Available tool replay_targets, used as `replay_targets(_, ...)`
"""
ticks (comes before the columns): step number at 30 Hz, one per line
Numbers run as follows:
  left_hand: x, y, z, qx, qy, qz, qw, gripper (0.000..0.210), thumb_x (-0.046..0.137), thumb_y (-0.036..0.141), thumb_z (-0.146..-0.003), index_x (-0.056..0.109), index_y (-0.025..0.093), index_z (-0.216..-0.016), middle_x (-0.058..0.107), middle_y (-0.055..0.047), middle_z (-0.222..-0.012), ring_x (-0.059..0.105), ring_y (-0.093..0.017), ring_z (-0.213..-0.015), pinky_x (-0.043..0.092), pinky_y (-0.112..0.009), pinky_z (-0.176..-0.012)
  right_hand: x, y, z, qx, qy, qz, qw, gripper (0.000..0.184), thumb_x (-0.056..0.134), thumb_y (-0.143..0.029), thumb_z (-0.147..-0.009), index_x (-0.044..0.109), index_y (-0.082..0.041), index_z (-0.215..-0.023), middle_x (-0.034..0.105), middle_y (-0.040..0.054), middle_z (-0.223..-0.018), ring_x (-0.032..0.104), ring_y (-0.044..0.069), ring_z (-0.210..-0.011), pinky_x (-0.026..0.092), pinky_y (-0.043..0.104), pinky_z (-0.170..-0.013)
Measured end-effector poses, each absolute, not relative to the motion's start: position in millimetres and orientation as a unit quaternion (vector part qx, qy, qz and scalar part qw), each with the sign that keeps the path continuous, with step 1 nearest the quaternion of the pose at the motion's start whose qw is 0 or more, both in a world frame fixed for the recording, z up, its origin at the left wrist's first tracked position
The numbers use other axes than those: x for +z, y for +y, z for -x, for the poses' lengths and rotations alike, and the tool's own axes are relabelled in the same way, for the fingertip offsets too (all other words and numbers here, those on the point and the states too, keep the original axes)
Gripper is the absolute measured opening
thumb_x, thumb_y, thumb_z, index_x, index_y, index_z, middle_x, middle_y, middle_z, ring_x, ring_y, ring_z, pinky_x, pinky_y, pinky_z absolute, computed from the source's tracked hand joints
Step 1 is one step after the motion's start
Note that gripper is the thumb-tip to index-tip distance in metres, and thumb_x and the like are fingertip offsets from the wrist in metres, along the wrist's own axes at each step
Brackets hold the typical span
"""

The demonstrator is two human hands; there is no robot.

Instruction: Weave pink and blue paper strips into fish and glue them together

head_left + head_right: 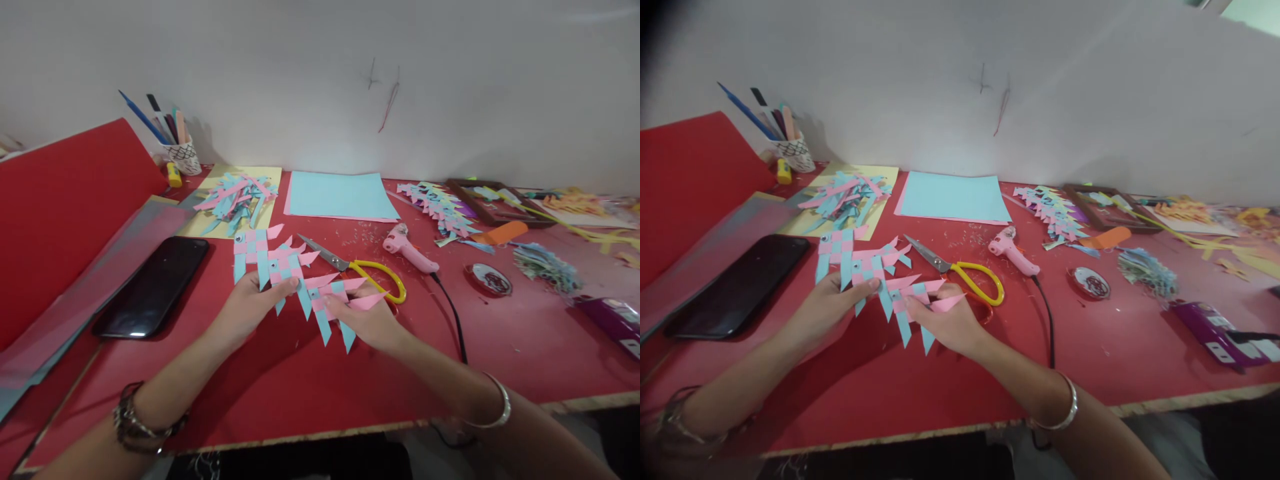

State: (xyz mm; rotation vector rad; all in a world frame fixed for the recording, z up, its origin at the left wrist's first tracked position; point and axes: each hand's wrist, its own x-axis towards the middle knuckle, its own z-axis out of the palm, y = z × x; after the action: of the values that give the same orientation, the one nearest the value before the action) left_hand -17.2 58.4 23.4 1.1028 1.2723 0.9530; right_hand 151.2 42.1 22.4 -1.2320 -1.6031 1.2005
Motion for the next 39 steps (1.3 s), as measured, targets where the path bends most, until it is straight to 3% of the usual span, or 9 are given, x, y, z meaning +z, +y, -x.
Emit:
replay_targets(10, 18.4, 57.5, 21.2, 0.369, 0.534, -0.529, 0.546, 0.032, 0.063, 0.047, -0.061, 0.064, 0.016, -0.069, 0.068, -0.005, -0.072, 0.06, -0.018, -0.066, 0.048, -0.028, -0.061, 20.6, 41.6, -152.2, 0.474, -0.619, 0.504, 0.371, 0.019, 0.053, -0.029, -0.068, 0.058, -0.017, -0.054, 0.057, -0.0004, -0.056, 0.052, 0.01, -0.055, 0.044, 0.022, -0.052)
replay_targets(20, 26.6, 56.9, 19.5, 0.329, 0.574, -0.577, 0.479, 0.034, 0.058, 0.05, -0.061, 0.06, 0.016, -0.06, 0.064, -0.002, -0.062, 0.055, -0.016, -0.057, 0.045, -0.026, -0.052, 29.2, 42.4, -148.7, 0.536, -0.581, 0.483, 0.375, 0.012, 0.059, -0.024, -0.065, 0.058, -0.017, -0.056, 0.051, -0.0044, -0.049, 0.045, 0.006, -0.045, 0.04, 0.019, -0.045)
replay_targets(34, 33.3, 55.0, 16.5, 0.355, 0.563, -0.567, 0.485, 0.028, 0.062, 0.043, -0.059, 0.055, 0.019, -0.046, 0.059, 0.001, -0.052, 0.052, -0.014, -0.053, 0.039, -0.022, -0.046, 26.7, 41.8, -150.8, 0.545, -0.583, 0.483, 0.359, 0.013, 0.059, -0.027, -0.067, 0.059, -0.017, -0.059, 0.049, -0.0049, -0.047, 0.045, 0.006, -0.043, 0.038, 0.019, -0.041)
replay_targets(39, 31.5, 55.6, 17.1, 0.359, 0.555, -0.566, 0.493, 0.025, 0.061, 0.041, -0.061, 0.059, 0.018, -0.05, 0.061, 0.001, -0.055, 0.051, -0.012, -0.052, 0.04, -0.021, -0.048, 27.8, 41.4, -150.0, 0.547, -0.584, 0.475, 0.367, 0.012, 0.059, -0.028, -0.067, 0.058, -0.018, -0.06, 0.05, -0.0048, -0.05, 0.045, 0.006, -0.044, 0.039, 0.02, -0.043)
